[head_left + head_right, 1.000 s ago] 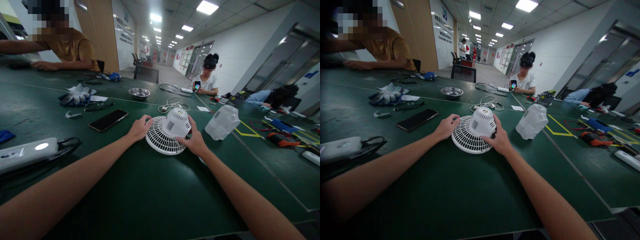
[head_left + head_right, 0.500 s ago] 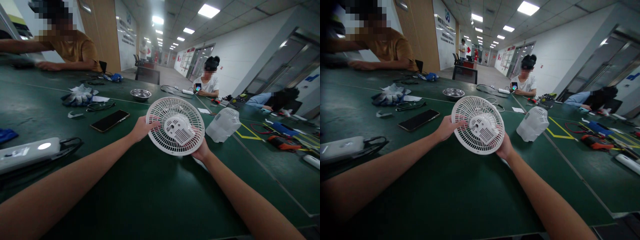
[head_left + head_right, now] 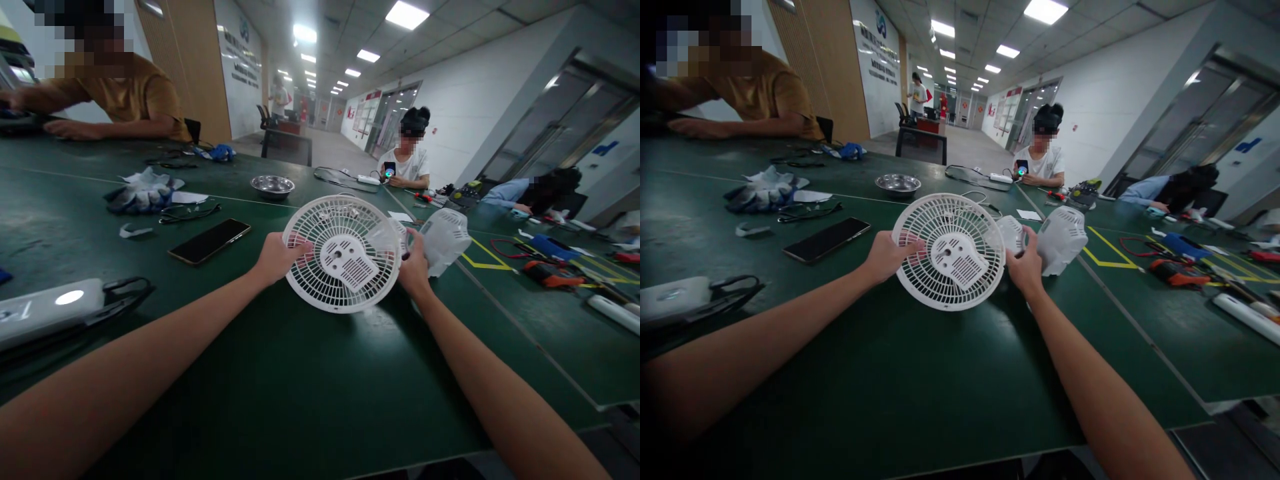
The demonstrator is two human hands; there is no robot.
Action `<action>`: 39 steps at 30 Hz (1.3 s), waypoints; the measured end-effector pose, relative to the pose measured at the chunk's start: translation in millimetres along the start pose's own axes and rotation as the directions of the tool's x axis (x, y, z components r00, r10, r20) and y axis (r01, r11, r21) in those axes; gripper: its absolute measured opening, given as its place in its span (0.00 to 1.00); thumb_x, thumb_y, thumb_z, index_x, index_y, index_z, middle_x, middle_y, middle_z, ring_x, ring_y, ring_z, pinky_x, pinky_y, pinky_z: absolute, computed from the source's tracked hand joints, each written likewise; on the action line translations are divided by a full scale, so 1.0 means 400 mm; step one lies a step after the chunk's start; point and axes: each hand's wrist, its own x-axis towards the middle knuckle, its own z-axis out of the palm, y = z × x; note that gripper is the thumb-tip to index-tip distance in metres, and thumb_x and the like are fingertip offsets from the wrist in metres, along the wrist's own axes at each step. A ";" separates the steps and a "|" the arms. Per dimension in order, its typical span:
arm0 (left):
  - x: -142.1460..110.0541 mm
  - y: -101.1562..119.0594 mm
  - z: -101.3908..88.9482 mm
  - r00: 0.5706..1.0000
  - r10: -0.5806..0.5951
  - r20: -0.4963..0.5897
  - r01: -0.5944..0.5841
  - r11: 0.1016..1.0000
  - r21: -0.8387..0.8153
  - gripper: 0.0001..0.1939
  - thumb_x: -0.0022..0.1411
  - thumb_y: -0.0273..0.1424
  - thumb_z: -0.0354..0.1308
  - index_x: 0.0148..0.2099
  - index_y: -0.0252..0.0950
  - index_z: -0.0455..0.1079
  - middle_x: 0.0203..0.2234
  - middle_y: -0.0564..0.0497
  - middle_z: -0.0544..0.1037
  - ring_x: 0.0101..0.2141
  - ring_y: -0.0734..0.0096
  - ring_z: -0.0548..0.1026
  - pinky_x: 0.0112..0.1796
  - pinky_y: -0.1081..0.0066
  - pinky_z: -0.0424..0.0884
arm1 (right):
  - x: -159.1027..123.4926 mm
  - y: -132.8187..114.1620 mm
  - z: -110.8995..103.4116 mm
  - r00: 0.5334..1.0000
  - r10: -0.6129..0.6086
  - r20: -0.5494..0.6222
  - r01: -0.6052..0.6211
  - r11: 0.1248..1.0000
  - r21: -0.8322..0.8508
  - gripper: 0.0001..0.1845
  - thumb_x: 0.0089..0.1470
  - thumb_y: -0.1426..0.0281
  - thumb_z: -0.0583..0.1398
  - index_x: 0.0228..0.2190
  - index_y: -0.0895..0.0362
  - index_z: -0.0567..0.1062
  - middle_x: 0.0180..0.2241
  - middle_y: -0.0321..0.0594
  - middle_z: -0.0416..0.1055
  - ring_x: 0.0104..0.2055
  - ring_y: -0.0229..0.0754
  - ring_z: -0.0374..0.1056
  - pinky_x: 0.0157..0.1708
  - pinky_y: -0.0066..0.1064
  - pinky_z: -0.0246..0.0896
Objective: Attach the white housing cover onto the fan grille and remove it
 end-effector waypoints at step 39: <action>0.027 -0.057 -0.034 0.982 -0.127 -0.137 0.122 0.992 -0.042 0.08 0.57 0.30 0.72 0.39 0.34 0.79 0.33 0.42 0.85 0.35 0.54 0.85 0.39 0.53 0.84 | 0.105 0.044 -0.134 0.744 -0.085 -0.663 0.033 0.995 -0.092 0.44 0.42 0.56 0.73 0.55 0.58 0.65 0.51 0.60 0.77 0.51 0.60 0.78 0.49 0.47 0.73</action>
